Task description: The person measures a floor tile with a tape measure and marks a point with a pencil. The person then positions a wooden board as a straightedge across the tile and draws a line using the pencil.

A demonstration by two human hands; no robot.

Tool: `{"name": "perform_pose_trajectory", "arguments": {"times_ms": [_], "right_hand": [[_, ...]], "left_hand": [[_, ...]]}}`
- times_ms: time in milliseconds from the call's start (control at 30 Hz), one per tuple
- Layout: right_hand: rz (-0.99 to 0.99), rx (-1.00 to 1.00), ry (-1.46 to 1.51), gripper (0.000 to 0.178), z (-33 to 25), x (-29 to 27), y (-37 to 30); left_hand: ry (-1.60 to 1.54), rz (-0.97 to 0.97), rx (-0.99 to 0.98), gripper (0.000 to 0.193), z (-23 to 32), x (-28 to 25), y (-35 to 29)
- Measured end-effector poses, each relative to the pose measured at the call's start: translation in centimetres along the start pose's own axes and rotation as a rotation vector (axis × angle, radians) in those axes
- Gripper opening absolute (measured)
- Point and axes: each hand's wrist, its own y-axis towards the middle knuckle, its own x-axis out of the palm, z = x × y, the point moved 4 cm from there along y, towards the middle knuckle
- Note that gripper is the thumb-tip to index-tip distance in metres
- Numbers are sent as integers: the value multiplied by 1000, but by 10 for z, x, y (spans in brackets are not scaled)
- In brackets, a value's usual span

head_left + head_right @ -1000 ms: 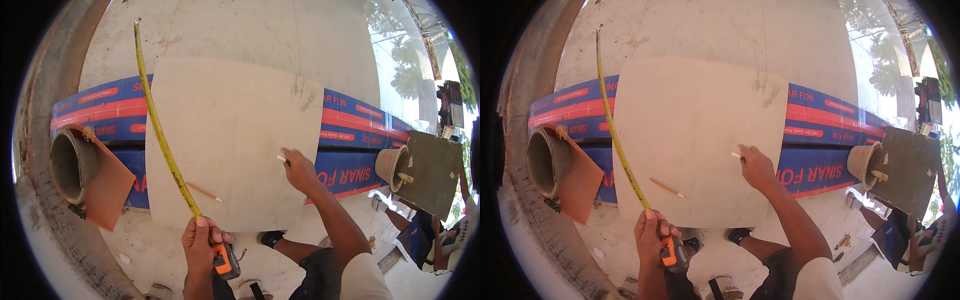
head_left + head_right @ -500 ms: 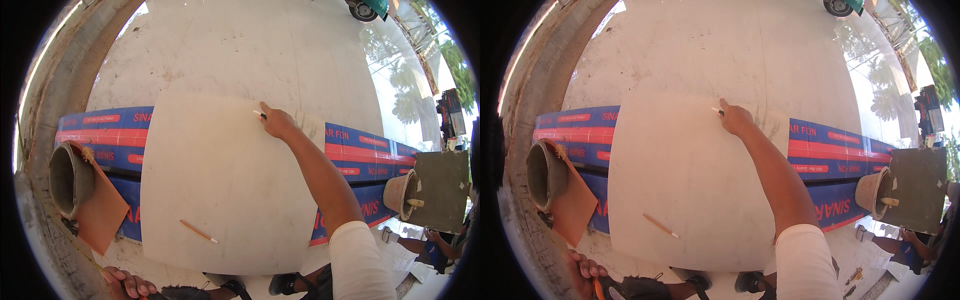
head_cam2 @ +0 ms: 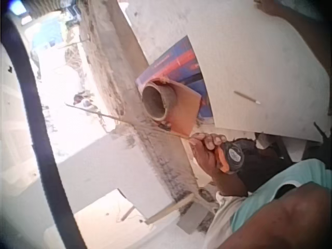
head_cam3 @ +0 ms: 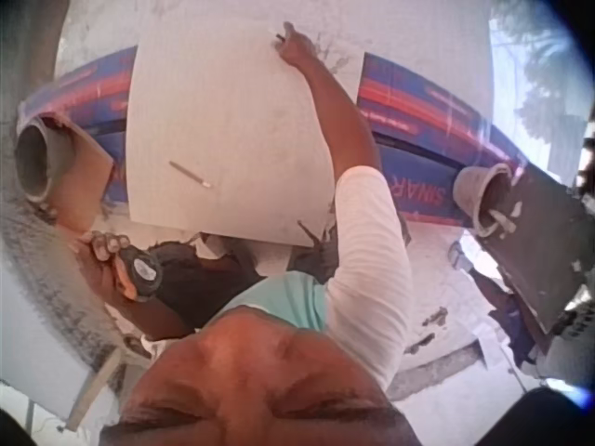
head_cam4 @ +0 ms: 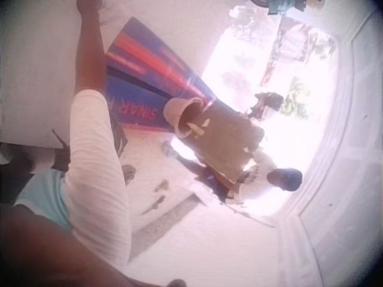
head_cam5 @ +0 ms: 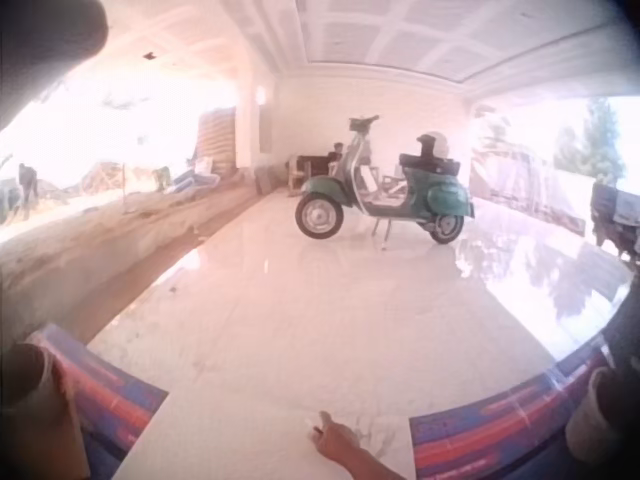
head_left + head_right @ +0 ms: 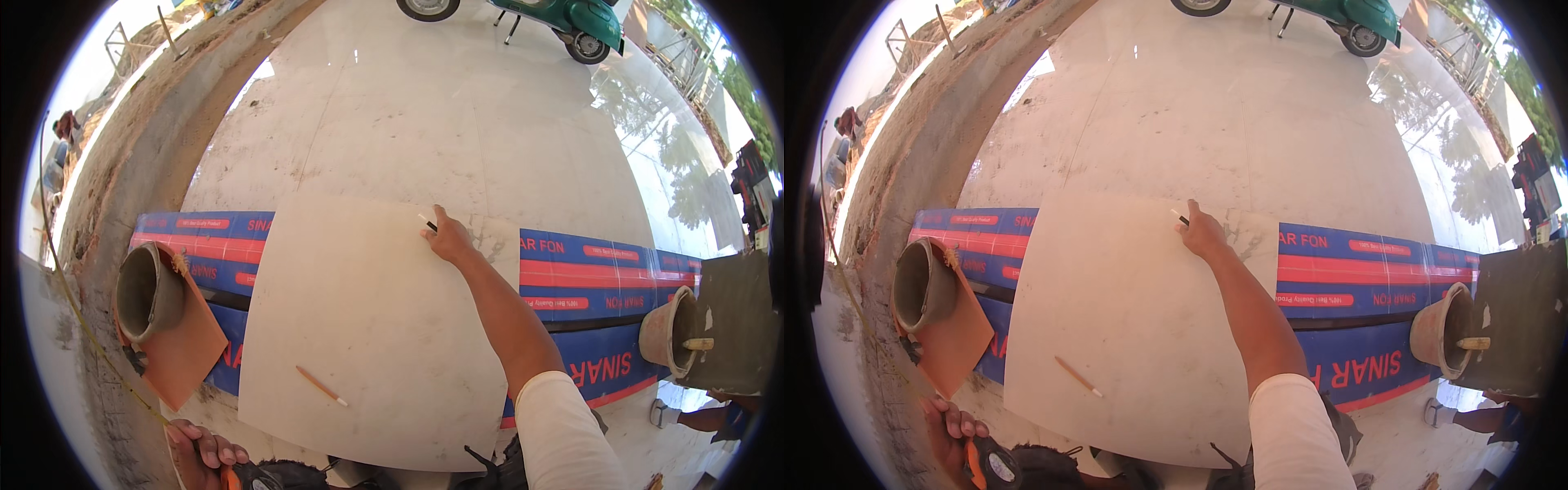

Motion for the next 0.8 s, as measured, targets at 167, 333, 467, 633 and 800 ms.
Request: {"name": "perform_pose_trajectory", "arguments": {"times_ms": [167, 333, 467, 633, 800], "right_hand": [[-99, -51, -115, 61, -2, -4, 5], [-189, -75, -236, 61, -7, -1, 16], [-183, -36, -225, 62, -7, 2, 21], [-141, -1, -196, 64, -13, -2, 12], [-117, -17, -191, 63, -15, -2, 11]], "left_hand": [[-8, -59, 39, 36, -8, 36, -4], [-95, -153, -121, 35, -16, 74, -1], [-136, -171, -114, 37, -19, 78, 2], [-161, -241, -132, 37, -20, 75, 8], [-135, -254, -85, 34, -30, 66, 8]]}}
